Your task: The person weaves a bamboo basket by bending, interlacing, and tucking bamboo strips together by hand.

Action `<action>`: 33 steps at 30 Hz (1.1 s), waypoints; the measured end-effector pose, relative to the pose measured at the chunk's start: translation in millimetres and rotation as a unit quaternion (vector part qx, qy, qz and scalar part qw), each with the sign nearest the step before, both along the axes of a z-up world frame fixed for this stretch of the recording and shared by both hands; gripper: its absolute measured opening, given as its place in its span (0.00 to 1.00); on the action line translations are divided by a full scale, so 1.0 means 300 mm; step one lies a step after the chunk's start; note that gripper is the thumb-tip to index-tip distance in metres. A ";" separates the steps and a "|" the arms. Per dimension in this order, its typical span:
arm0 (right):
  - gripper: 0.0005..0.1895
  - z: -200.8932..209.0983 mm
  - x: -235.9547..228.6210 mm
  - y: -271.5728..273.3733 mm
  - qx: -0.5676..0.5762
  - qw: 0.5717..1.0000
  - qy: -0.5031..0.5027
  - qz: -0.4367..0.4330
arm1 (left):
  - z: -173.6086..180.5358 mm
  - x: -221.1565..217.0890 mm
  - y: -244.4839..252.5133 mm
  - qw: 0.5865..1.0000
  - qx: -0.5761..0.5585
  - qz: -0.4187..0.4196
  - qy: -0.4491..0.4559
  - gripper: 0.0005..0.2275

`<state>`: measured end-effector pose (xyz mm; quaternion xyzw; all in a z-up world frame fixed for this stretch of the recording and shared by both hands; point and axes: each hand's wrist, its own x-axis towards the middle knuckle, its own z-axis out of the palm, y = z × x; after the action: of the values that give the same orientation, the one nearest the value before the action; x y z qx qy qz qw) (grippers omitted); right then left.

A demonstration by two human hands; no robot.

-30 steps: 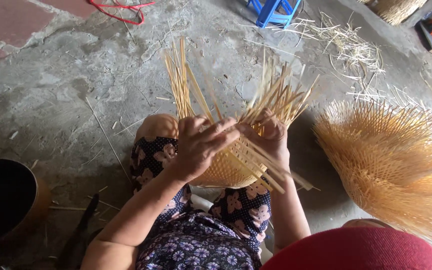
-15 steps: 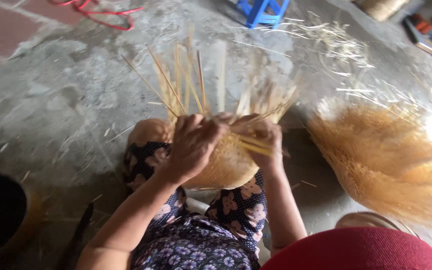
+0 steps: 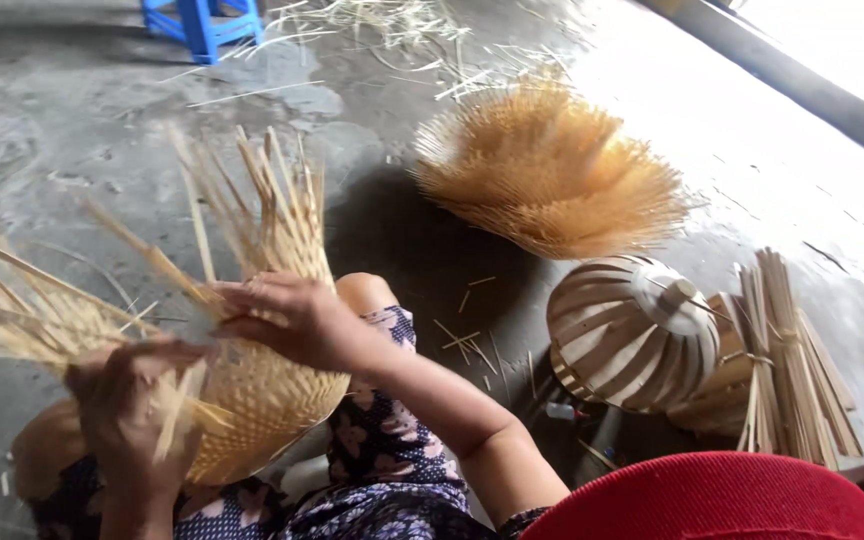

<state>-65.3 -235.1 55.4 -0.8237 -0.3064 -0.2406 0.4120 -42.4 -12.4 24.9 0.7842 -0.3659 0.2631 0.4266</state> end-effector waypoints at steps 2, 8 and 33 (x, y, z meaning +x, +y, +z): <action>0.22 -0.040 0.009 0.035 -0.011 0.992 -0.065 -0.108 | 0.049 -0.030 -0.020 0.992 0.030 0.062 -0.104 0.08; 0.14 0.073 -0.031 -0.032 0.023 0.992 0.101 -0.075 | 0.119 -0.044 -0.016 0.992 0.050 0.039 -0.110 0.17; 0.07 -0.083 0.013 -0.052 0.277 0.955 0.102 -0.007 | 0.063 -0.005 -0.126 0.991 -0.007 0.047 -0.123 0.27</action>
<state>-61.3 -250.7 30.5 -0.6995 -0.1785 -0.2332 0.6515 -43.8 -50.3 43.8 0.7591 -0.3765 0.3795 0.3714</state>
